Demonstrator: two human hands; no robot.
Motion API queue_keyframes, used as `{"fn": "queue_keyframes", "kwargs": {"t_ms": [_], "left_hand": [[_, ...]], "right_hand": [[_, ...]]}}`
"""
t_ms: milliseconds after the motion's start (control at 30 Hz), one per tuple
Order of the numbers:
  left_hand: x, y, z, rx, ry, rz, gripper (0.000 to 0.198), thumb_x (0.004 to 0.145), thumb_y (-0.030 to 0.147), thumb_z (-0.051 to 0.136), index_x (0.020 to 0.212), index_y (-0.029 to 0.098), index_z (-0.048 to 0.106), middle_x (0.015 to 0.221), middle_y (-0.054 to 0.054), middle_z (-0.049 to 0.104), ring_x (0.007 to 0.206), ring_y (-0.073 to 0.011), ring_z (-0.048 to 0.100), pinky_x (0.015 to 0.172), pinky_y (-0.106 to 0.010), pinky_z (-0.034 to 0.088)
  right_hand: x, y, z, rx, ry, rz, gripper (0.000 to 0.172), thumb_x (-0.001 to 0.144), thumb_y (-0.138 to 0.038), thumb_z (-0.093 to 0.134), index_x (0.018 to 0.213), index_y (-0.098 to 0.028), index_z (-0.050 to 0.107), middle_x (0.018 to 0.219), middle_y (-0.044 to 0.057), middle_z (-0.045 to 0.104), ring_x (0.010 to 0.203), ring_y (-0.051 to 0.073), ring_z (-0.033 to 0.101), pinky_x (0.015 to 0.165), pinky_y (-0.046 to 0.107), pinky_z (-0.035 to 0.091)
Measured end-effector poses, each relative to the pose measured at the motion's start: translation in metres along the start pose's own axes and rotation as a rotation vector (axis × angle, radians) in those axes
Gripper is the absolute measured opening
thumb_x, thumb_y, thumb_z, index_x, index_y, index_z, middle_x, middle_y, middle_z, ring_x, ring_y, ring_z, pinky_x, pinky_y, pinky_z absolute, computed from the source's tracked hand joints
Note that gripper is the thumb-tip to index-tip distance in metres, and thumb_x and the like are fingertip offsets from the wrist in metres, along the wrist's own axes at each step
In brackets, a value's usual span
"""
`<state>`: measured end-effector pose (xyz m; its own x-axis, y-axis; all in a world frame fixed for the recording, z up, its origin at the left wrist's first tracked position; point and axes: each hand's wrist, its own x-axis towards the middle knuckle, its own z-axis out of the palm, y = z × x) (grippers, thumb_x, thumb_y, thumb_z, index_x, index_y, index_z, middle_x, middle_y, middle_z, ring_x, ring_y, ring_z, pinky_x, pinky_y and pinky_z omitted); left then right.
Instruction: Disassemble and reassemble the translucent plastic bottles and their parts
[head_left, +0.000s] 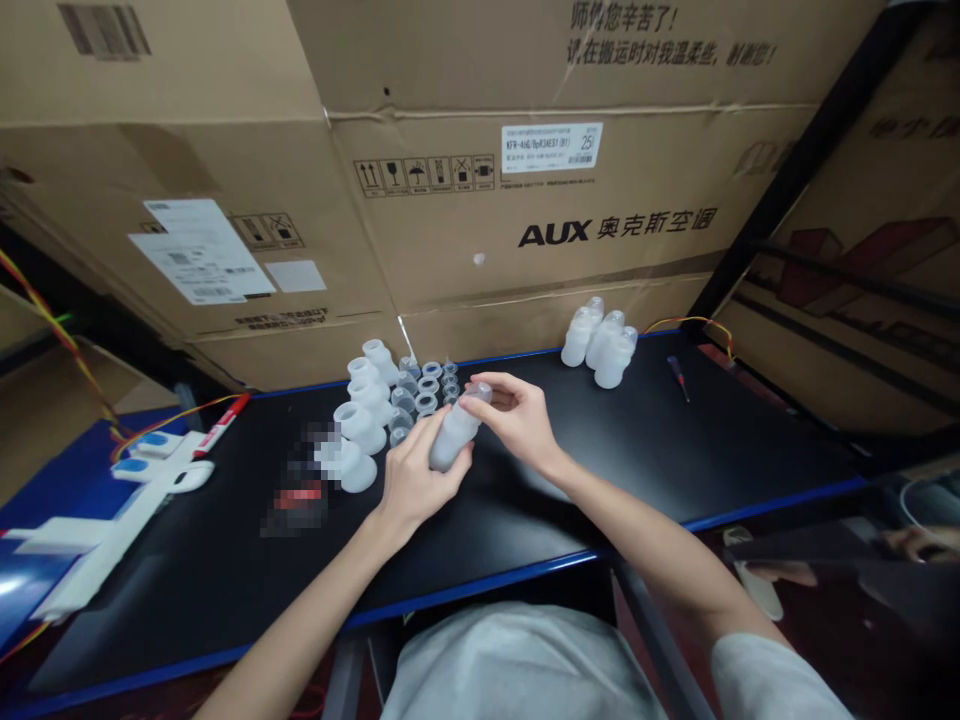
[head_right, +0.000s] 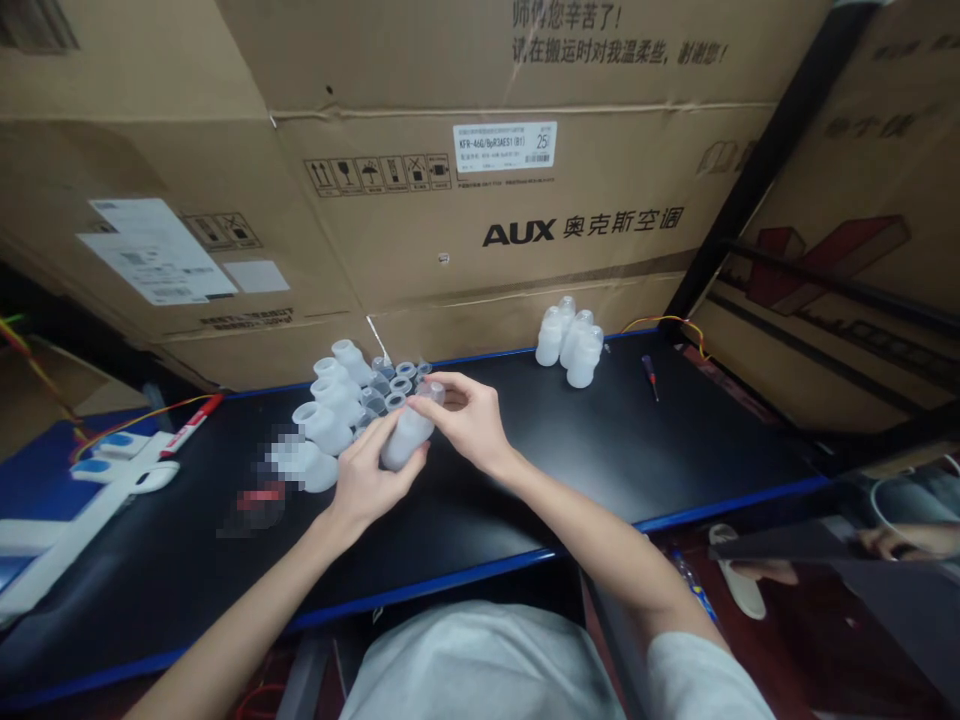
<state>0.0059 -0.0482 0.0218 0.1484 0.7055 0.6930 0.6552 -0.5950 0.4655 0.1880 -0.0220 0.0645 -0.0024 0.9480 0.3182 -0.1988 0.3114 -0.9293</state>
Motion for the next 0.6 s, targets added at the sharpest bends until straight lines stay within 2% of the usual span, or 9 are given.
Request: {"fn": "queue_keyframes", "kwargs": {"t_ms": [100, 167, 267, 367, 433, 533, 600], "left_hand": [[0.024, 0.017, 0.007, -0.110, -0.070, -0.050, 0.040, 0.095, 0.034, 0.073, 0.132, 0.021, 0.069, 0.125, -0.011, 0.079, 0.109, -0.0291, 0.079, 0.095, -0.041, 0.064], [0.035, 0.024, 0.016, -0.172, -0.088, -0.049, 0.029, 0.097, 0.036, 0.072, 0.121, 0.020, 0.071, 0.112, -0.010, 0.081, 0.099, -0.0268, 0.079, 0.089, -0.038, 0.064], [0.036, 0.026, 0.030, -0.176, -0.096, -0.035, 0.020, 0.095, 0.037, 0.071, 0.104, 0.019, 0.070, 0.094, -0.008, 0.079, 0.083, -0.0248, 0.076, 0.077, -0.036, 0.062], [0.027, 0.022, 0.038, -0.188, -0.098, -0.022, 0.021, 0.090, 0.037, 0.074, 0.100, 0.019, 0.071, 0.091, -0.009, 0.078, 0.079, -0.0261, 0.076, 0.073, -0.036, 0.061], [0.022, 0.022, 0.038, -0.231, -0.121, -0.044, 0.022, 0.088, 0.038, 0.075, 0.098, 0.019, 0.072, 0.087, -0.008, 0.078, 0.076, -0.0254, 0.075, 0.070, -0.035, 0.060], [0.024, 0.026, 0.030, -0.364, -0.236, -0.173, 0.026, 0.086, 0.042, 0.079, 0.092, 0.018, 0.072, 0.074, -0.003, 0.072, 0.062, -0.0197, 0.066, 0.059, -0.030, 0.053], [0.028, 0.028, 0.022, -0.545, -0.407, -0.317, 0.032, 0.086, 0.047, 0.080, 0.084, 0.017, 0.070, 0.066, -0.001, 0.067, 0.055, -0.0164, 0.061, 0.053, -0.028, 0.047]], "right_hand": [[-0.001, -0.003, -0.005, -0.086, 0.058, -0.053, 0.049, 0.073, -0.054, 0.098, 0.107, -0.023, 0.080, 0.104, 0.007, 0.083, 0.092, 0.026, 0.079, 0.085, 0.039, 0.065], [0.001, -0.005, -0.009, -0.162, 0.095, -0.079, 0.050, 0.074, -0.059, 0.097, 0.105, -0.023, 0.079, 0.098, 0.006, 0.082, 0.086, 0.024, 0.076, 0.078, 0.037, 0.063], [0.005, -0.009, -0.017, -0.384, 0.118, -0.122, 0.047, 0.078, -0.064, 0.091, 0.093, -0.024, 0.073, 0.085, 0.003, 0.076, 0.074, 0.020, 0.068, 0.069, 0.033, 0.054], [0.008, -0.014, -0.024, -0.688, 0.025, -0.117, 0.046, 0.084, -0.063, 0.086, 0.077, -0.024, 0.063, 0.068, -0.002, 0.066, 0.063, 0.016, 0.058, 0.066, 0.031, 0.045], [0.009, -0.016, -0.027, -0.807, -0.050, -0.098, 0.044, 0.088, -0.058, 0.082, 0.073, -0.024, 0.059, 0.063, -0.004, 0.060, 0.060, 0.015, 0.053, 0.065, 0.030, 0.040], [0.007, -0.017, -0.028, -0.776, -0.138, -0.130, 0.040, 0.091, -0.048, 0.077, 0.069, -0.023, 0.055, 0.059, -0.006, 0.055, 0.057, 0.012, 0.046, 0.062, 0.028, 0.034], [0.006, -0.018, -0.029, -0.679, -0.206, -0.169, 0.037, 0.090, -0.042, 0.073, 0.066, -0.022, 0.053, 0.057, -0.006, 0.050, 0.055, 0.011, 0.042, 0.060, 0.028, 0.032]]}}
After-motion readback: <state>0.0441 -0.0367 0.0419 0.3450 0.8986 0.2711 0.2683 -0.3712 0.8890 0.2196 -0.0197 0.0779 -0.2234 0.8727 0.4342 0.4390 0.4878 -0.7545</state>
